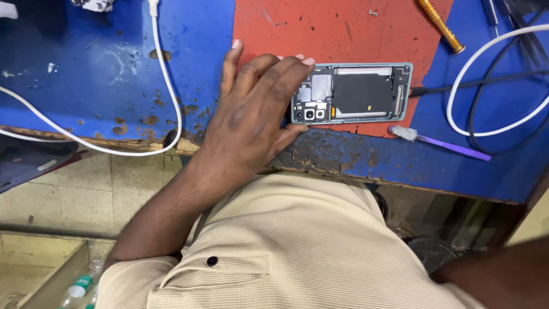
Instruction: The person disassembles a smartphone, removes the battery, and reassembles the device using a screwdriver and a prying tool. The person then tests the phone by turning it on.
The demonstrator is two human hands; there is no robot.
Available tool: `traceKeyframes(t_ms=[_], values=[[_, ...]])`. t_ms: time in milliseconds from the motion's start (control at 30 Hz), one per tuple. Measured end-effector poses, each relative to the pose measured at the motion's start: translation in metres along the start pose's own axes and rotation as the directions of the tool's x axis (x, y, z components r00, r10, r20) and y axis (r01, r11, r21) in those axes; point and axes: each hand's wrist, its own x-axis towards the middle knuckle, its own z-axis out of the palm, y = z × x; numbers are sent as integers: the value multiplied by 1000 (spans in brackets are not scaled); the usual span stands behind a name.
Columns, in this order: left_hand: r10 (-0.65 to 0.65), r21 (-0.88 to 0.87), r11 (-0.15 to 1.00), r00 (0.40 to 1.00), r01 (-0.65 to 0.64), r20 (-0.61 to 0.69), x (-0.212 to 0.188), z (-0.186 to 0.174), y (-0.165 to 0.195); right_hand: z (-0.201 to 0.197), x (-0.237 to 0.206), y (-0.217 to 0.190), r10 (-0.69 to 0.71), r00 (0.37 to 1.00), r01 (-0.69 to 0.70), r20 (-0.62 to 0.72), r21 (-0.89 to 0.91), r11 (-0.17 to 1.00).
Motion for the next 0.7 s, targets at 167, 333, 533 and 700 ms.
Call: traceKeyframes(t_ms=[167,333,533,700], values=[[32,38,999,999,-32,21,-1,3,3,-30,-63,-17,-73,995,69,64,63,996],[11,22,1000,998,-13,66,-2,-1,6,8,-85,-68,-260,964,248,62,163,955],[-7,9,1000,998,6,62,-4,-2,6,23,-77,-119,-331,942,316,63,177,932],[2,33,999,998,-4,56,-6,2,2,26,-66,-132,-344,938,335,29,175,926]])
